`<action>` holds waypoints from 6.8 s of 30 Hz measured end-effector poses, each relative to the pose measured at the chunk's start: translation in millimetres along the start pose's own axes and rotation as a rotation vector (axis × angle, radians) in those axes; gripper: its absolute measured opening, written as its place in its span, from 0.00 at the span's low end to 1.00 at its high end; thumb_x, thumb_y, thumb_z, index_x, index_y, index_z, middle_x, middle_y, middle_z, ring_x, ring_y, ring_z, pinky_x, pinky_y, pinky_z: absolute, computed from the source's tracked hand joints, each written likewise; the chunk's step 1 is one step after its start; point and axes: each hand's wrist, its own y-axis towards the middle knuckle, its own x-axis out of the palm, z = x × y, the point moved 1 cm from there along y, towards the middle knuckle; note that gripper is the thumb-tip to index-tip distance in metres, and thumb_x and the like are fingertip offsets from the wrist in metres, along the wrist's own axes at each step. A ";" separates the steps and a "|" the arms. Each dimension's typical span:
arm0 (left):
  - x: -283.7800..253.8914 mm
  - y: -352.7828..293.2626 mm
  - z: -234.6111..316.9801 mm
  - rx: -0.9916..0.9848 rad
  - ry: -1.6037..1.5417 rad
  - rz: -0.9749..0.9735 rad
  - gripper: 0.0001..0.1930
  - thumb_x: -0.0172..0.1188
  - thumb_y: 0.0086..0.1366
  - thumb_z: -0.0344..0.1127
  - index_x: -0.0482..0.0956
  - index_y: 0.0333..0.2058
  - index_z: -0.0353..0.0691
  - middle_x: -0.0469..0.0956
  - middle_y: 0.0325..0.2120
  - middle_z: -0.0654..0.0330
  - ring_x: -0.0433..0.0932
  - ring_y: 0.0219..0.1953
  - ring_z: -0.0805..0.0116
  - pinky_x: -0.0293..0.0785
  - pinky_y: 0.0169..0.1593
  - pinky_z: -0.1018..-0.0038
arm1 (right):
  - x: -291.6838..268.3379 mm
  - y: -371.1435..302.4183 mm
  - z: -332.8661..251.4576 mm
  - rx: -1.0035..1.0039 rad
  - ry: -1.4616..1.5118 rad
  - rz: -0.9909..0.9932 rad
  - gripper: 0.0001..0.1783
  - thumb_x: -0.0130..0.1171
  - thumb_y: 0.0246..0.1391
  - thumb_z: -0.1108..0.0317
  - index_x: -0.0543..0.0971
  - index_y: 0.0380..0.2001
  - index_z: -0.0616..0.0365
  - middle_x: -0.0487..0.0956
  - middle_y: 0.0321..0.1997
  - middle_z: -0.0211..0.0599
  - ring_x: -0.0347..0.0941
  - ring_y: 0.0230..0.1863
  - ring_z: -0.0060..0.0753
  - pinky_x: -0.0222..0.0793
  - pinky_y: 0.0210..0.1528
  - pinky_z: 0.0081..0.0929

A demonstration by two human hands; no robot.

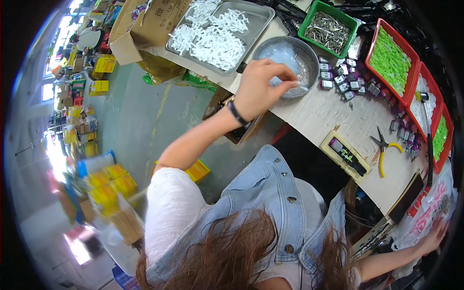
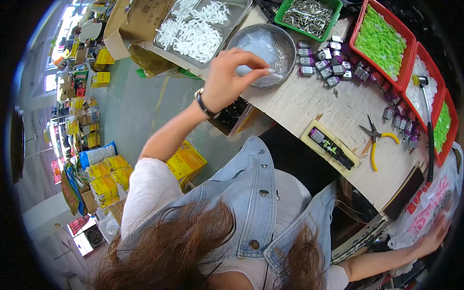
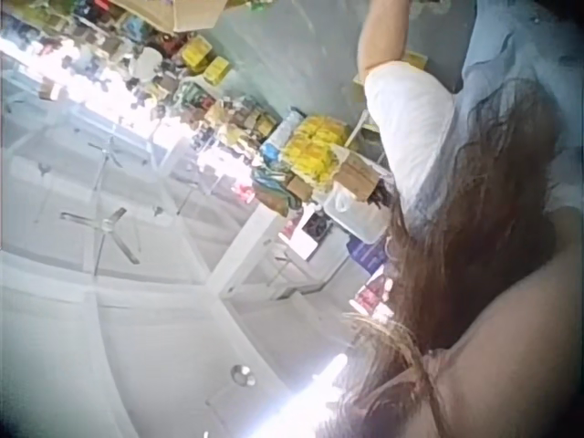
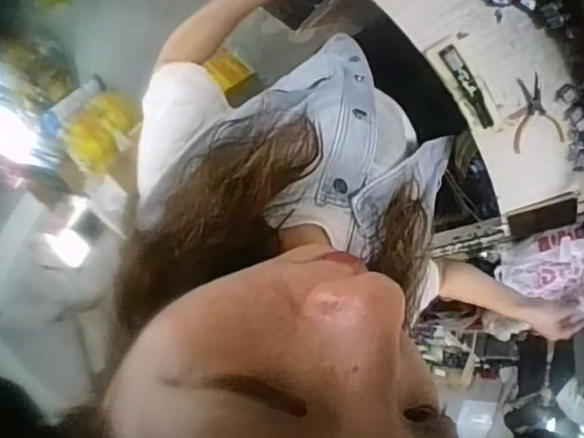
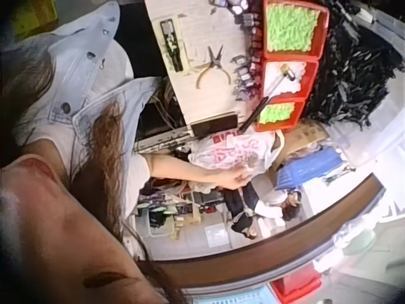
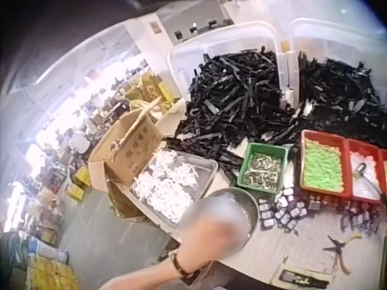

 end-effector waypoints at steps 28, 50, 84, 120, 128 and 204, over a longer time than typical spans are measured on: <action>51.7 -76.1 93.5 -0.140 -0.747 0.020 0.11 0.71 0.53 0.23 0.86 0.37 0.38 0.82 0.35 0.58 0.80 0.42 0.71 0.75 0.46 0.76 | 240.3 -235.3 -184.2 -0.201 0.800 -0.821 0.17 0.66 0.43 0.87 0.78 0.39 0.68 0.79 0.46 0.53 0.79 0.47 0.37 0.76 0.48 0.28; 114.7 -39.8 102.2 0.389 -0.118 -0.080 0.15 0.69 0.47 0.33 0.81 0.37 0.47 0.77 0.37 0.64 0.71 0.50 0.59 0.64 0.55 0.62 | 219.3 -214.0 -126.4 -0.523 0.089 -0.629 0.16 0.67 0.44 0.82 0.84 0.40 0.61 0.80 0.45 0.40 0.75 0.41 0.29 0.72 0.42 0.24; 89.0 5.8 85.9 0.395 -0.264 0.023 0.29 0.66 0.55 0.31 0.72 0.57 0.43 0.73 0.55 0.51 0.71 0.58 0.51 0.67 0.59 0.56 | 363.2 88.1 -224.3 -0.799 -0.154 -0.271 0.13 0.57 0.55 0.77 0.81 0.44 0.59 0.83 0.46 0.39 0.80 0.44 0.32 0.73 0.49 0.21; 93.0 -50.1 95.5 0.477 -0.013 -0.192 0.42 0.70 0.50 0.46 0.65 0.63 0.44 0.66 0.59 0.54 0.65 0.61 0.55 0.62 0.63 0.60 | 114.5 -208.1 -113.4 0.431 0.274 -0.597 0.15 0.45 0.69 0.61 0.72 0.49 0.60 0.71 0.25 0.24 0.63 0.21 0.13 0.55 0.22 0.15; 135.5 -64.3 68.7 0.679 0.153 -0.047 0.40 0.68 0.48 0.41 0.67 0.62 0.38 0.68 0.61 0.54 0.69 0.61 0.57 0.65 0.64 0.62 | 134.8 -264.6 -119.6 -0.264 -0.488 -0.758 0.12 0.43 0.69 0.65 0.70 0.39 0.63 0.70 0.19 0.42 0.68 0.18 0.43 0.58 0.22 0.33; 44.7 -80.4 60.7 -0.106 -0.744 0.382 0.09 0.58 0.69 0.31 0.77 0.45 0.34 0.75 0.32 0.66 0.68 0.30 0.84 0.66 0.35 0.84 | 293.1 -230.0 -286.9 -0.985 -0.311 -0.867 0.07 0.58 0.51 0.76 0.70 0.33 0.63 0.73 0.32 0.48 0.71 0.38 0.53 0.68 0.42 0.44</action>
